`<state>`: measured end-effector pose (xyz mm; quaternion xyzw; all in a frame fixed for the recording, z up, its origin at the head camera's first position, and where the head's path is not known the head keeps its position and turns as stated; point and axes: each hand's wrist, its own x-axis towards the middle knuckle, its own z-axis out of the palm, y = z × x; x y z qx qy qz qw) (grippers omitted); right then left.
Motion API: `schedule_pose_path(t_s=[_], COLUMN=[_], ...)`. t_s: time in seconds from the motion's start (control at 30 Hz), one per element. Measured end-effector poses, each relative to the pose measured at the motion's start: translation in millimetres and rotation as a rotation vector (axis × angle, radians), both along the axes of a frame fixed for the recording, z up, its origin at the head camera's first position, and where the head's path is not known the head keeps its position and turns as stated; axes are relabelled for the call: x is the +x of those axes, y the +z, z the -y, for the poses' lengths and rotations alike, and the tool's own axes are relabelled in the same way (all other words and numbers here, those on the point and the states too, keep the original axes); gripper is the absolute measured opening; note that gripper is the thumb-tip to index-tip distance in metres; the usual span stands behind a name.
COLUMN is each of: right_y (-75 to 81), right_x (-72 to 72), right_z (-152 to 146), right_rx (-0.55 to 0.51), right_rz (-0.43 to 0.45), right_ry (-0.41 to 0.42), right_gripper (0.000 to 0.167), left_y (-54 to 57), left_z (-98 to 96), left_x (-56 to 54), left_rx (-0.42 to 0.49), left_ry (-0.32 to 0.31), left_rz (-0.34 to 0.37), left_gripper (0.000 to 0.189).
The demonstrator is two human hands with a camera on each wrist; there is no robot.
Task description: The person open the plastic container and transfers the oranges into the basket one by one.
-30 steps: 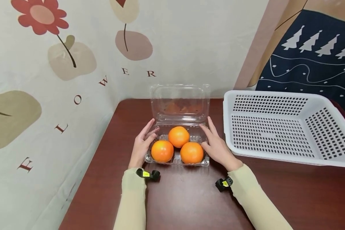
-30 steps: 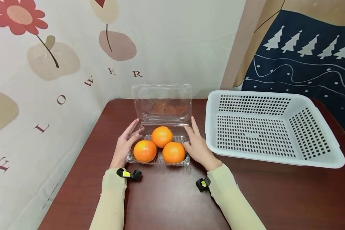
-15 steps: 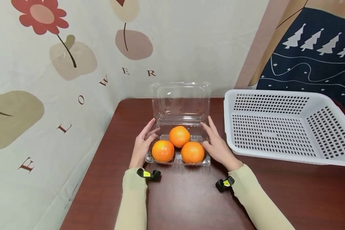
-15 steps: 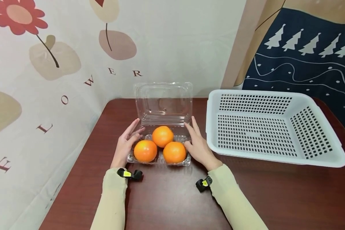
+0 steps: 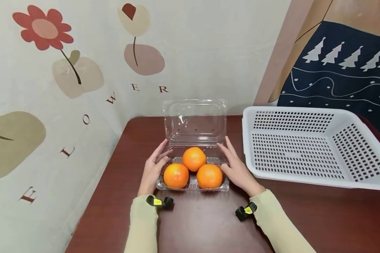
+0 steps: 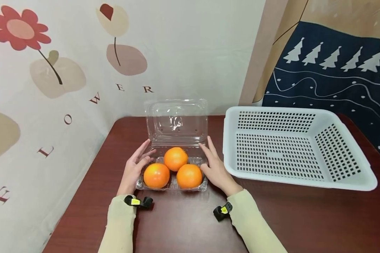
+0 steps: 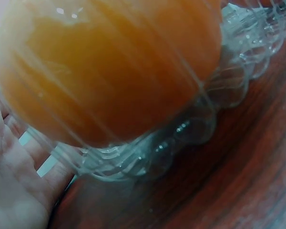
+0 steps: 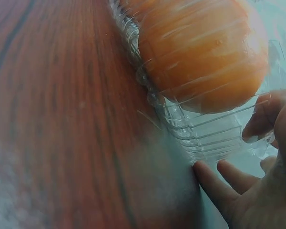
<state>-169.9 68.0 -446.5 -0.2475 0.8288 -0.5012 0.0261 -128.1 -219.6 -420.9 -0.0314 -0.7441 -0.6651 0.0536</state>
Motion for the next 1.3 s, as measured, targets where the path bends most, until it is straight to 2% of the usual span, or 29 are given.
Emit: schedule_pose_path(t_s=[0.2,0.43,0.47,0.6,0.87,1.3], right_y=[0.1,35.4,36.6,37.8,36.6,29.8], right_x=[-0.5,11.3,11.3,10.0,11.0,16.6], right_z=[-4.2,2.4,1.7,-2.1,-4.2,1.5], right_rx=[-0.024,-0.083,-0.084,-0.087,-0.081,-0.12], right_rz=[0.006,0.038,0.038,0.041,0.045,0.059], right_ry=[0.006,0.03,0.028,0.028,0.033,0.04], right_gripper=[0.072,0.067,0.067,0.068,0.067,0.067], left_y=[-0.6,2.5,3.0,4.4,2.5,0.7], left_z=[-3.1,2.0,1.3,-2.7,-4.5,0.3], left_x=[0.0,-4.2,-5.2,-8.5,-7.5,1.8], left_rx=[-0.002,-0.003,0.001,0.016,0.027,0.007], left_ry=[-0.015,-0.022,-0.027,-0.031,-0.033,-0.012], left_rz=[-0.018,-0.028,-0.027,-0.018,-0.022,0.009], left_gripper=[0.053,0.053,0.054,0.054,0.054,0.053])
